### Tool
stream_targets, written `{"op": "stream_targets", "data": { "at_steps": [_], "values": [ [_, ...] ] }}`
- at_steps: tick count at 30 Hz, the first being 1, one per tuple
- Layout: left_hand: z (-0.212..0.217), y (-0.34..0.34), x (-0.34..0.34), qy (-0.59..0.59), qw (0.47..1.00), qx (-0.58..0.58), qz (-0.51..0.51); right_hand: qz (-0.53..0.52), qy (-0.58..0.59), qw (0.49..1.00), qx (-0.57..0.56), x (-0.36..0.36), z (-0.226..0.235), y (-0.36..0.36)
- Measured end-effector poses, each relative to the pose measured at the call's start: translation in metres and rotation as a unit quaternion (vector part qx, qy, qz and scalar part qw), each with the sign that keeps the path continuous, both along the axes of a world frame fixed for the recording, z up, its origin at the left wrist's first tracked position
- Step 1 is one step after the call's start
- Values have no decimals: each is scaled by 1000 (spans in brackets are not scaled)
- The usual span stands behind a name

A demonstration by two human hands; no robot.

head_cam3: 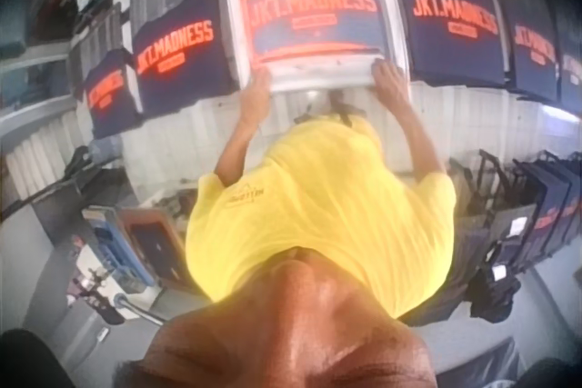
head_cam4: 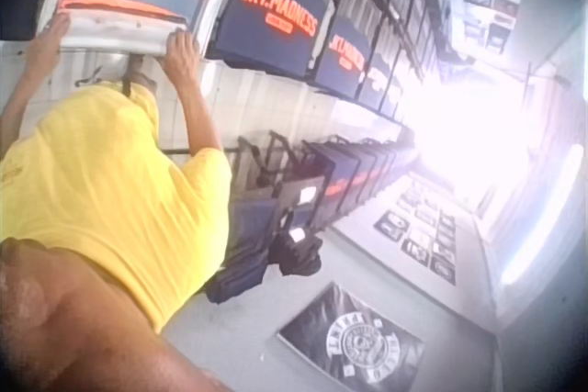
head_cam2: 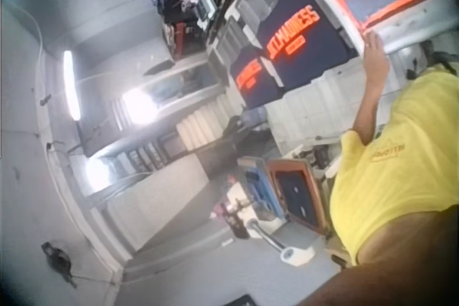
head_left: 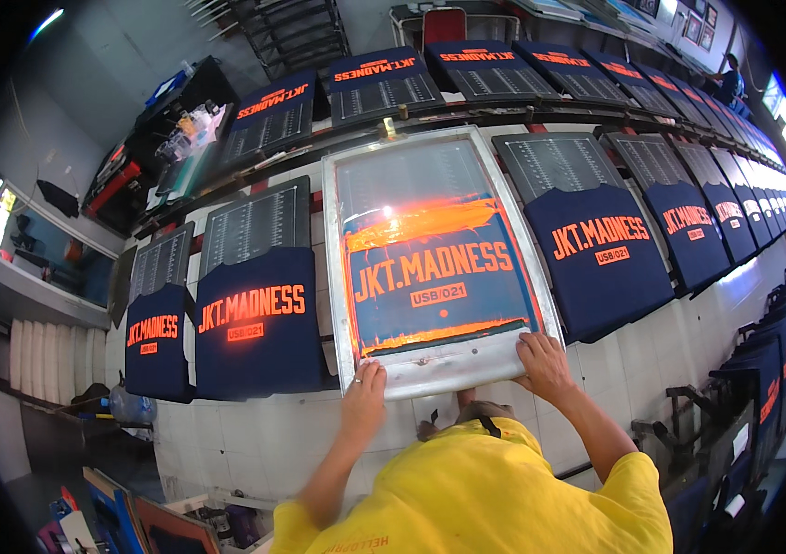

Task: The person performs screen printing on navy blue t-shirts using orange ink and a squeegee. They apply the ink through a stencil frame onto each garment, repeating the process across a sequence of shirts on a printing table.

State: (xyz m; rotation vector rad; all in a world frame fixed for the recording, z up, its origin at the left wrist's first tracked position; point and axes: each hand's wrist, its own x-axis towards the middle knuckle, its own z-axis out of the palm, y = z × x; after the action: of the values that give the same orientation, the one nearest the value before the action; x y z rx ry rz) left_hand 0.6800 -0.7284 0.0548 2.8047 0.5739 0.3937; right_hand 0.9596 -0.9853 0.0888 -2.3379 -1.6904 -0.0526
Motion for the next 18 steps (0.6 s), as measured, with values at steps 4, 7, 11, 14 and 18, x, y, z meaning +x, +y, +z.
{"op": "stream_targets", "data": {
  "at_steps": [4, 7, 11, 14, 18],
  "values": [
    [-3, -6, -8, 9, 1000, -5, -7, 2, 23, 1000, 10, -5, 2, -3],
    [18, -9, -7, 26, 999, -43, -19, 5, 62, 998, -1, -3, 18, -4],
    [42, 3, -6, -52, 995, -84, -7, -61, 84, 983, 148, 25, -7, -10],
    [6, 29, -8, -134, 976, -113, 131, -208, 128, 950, 197, 53, -30, -5],
    [-43, 68, -12, -118, 931, -213, 270, -310, 260, 893, 198, 79, -64, 6]
  ]
}}
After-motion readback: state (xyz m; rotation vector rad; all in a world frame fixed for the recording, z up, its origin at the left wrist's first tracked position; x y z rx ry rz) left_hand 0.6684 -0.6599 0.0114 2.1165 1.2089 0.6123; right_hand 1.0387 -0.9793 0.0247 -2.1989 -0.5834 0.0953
